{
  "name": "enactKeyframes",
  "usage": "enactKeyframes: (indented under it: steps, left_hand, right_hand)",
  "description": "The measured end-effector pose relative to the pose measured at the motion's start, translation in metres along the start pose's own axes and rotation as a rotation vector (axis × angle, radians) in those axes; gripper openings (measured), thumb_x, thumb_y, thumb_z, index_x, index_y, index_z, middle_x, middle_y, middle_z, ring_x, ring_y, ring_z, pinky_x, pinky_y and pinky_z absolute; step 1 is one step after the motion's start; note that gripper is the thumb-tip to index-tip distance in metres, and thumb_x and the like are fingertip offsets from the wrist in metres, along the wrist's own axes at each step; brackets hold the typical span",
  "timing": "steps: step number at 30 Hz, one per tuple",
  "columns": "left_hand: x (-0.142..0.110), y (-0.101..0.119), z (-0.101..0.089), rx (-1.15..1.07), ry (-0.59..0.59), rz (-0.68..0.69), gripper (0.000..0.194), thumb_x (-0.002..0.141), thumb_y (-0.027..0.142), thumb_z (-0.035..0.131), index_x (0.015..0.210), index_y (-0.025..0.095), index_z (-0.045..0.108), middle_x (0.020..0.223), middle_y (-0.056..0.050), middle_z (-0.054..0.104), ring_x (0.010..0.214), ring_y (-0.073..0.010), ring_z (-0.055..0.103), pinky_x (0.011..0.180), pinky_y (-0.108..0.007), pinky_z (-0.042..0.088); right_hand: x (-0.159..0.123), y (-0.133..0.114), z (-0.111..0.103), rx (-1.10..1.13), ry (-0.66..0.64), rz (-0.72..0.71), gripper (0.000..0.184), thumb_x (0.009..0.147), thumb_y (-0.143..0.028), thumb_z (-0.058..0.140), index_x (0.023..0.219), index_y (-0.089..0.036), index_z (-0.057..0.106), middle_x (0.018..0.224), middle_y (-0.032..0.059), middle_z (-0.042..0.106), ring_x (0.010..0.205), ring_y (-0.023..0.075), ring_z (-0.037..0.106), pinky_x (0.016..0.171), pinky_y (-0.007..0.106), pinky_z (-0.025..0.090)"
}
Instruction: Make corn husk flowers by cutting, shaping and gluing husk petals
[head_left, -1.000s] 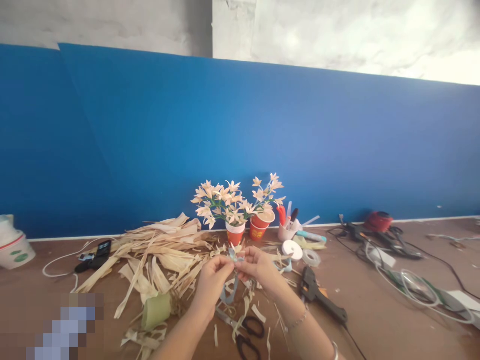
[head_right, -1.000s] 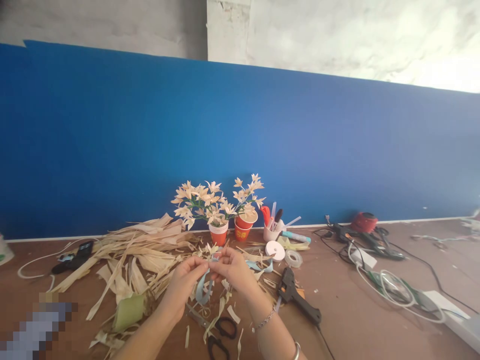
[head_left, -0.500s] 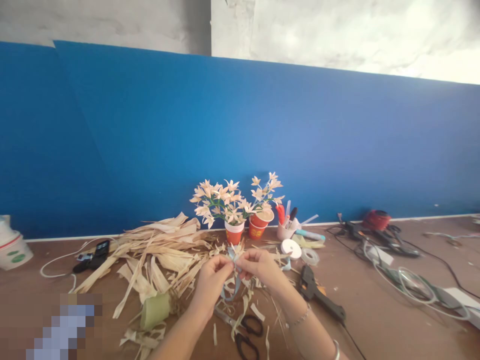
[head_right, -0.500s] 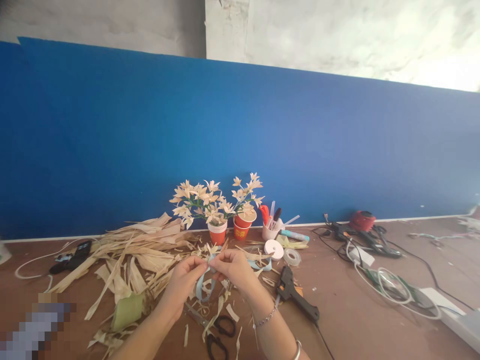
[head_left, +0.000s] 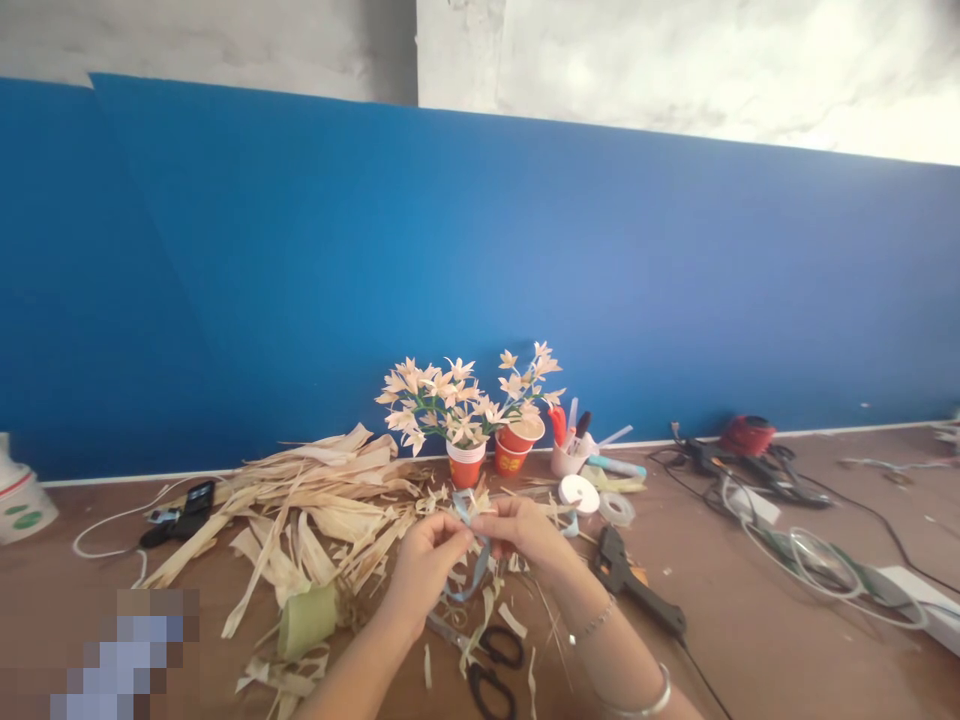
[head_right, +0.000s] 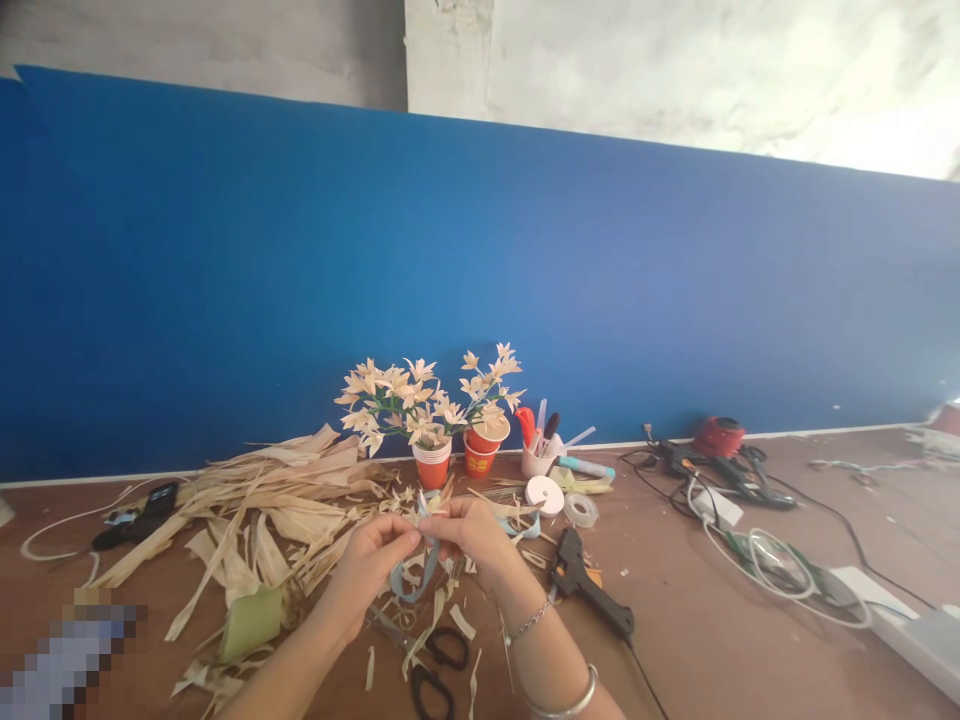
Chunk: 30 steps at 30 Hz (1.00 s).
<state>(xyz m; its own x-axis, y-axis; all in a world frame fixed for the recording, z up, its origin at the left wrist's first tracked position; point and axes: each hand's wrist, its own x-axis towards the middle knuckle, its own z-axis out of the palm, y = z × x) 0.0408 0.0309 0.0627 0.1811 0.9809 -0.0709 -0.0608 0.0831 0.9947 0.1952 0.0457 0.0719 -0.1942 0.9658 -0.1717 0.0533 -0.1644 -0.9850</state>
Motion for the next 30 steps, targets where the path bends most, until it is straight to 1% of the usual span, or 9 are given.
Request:
enactKeyframes:
  steps: [5,11,16,20,24,26,28,30]
  left_hand:
    - [0.0016,-0.0011,-0.0014,0.038,-0.016,0.049,0.021,0.065,0.037,0.065,0.06,0.017,0.06,0.057,0.001,0.054,0.055,-0.0126,0.047,0.054,-0.022,0.036]
    - [0.0018,-0.0029,-0.0027,0.093,-0.025,0.123,0.016,0.069,0.03,0.063,0.06,0.018,0.06,0.057,0.001,0.055,0.055,-0.0129,0.048,0.054,-0.022,0.037]
    - [0.0016,-0.0039,-0.0026,0.139,-0.007,0.191,0.013,0.071,0.027,0.061,0.061,0.018,0.061,0.059,0.001,0.057,0.056,-0.0134,0.049,0.055,-0.022,0.038]
    - [0.001,-0.0047,-0.0028,0.174,-0.001,0.22,0.014,0.072,0.026,0.06,0.061,0.018,0.06,0.058,0.001,0.057,0.057,-0.0138,0.05,0.057,-0.023,0.039]
    - [0.0002,-0.0039,-0.002,0.189,0.012,0.22,0.014,0.073,0.027,0.06,0.061,0.018,0.06,0.058,0.001,0.057,0.056,-0.0136,0.05,0.057,-0.023,0.038]
    - [0.0003,-0.0034,-0.0011,0.168,0.017,0.196,0.016,0.072,0.028,0.061,0.061,0.018,0.06,0.057,0.001,0.056,0.055,-0.0133,0.049,0.056,-0.023,0.038]
    - [0.001,-0.0032,-0.0004,0.124,0.032,0.158,0.017,0.072,0.03,0.061,0.061,0.017,0.06,0.057,0.001,0.056,0.055,-0.0131,0.049,0.056,-0.023,0.038]
    - [0.002,-0.0032,-0.0001,0.069,0.075,0.117,0.017,0.07,0.031,0.063,0.061,0.017,0.06,0.058,0.001,0.057,0.056,-0.0132,0.049,0.056,-0.023,0.038]
  right_hand:
    - [0.0006,0.0025,-0.0018,0.044,-0.006,0.019,0.031,0.06,-0.04,0.075,0.056,-0.014,0.058,0.043,-0.0056,0.05,0.037,0.0056,0.044,0.039,0.02,0.023]
    - [-0.002,-0.0029,0.0001,0.052,0.016,0.05,0.027,0.058,-0.036,0.075,0.056,-0.014,0.06,0.043,-0.0047,0.052,0.036,0.0054,0.043,0.039,0.02,0.022]
    - [-0.0042,-0.0061,0.0006,0.052,0.016,0.019,0.024,0.06,-0.033,0.074,0.055,-0.014,0.06,0.043,-0.0047,0.053,0.035,0.0053,0.043,0.04,0.02,0.021]
    - [-0.0034,-0.0052,0.0006,0.045,0.02,0.015,0.025,0.06,-0.033,0.074,0.054,-0.015,0.058,0.041,-0.0051,0.052,0.035,0.0057,0.043,0.04,0.02,0.021]
    - [-0.0015,-0.0035,0.001,0.04,0.032,0.04,0.026,0.06,-0.035,0.074,0.055,-0.015,0.057,0.042,-0.0052,0.051,0.036,0.0059,0.043,0.039,0.02,0.023]
    - [-0.0011,-0.0029,0.0009,0.03,0.03,0.026,0.027,0.061,-0.036,0.074,0.058,-0.014,0.058,0.045,-0.0047,0.053,0.037,0.006,0.044,0.04,0.02,0.025]
    - [-0.0012,-0.0028,0.0002,0.018,0.024,0.002,0.027,0.06,-0.037,0.075,0.067,-0.014,0.061,0.054,-0.0033,0.058,0.041,0.0068,0.047,0.043,0.02,0.029]
    - [-0.0019,-0.0034,-0.001,0.012,0.065,-0.034,0.032,0.058,-0.035,0.077,0.079,-0.016,0.061,0.066,-0.0015,0.063,0.05,0.0085,0.052,0.048,0.021,0.035]
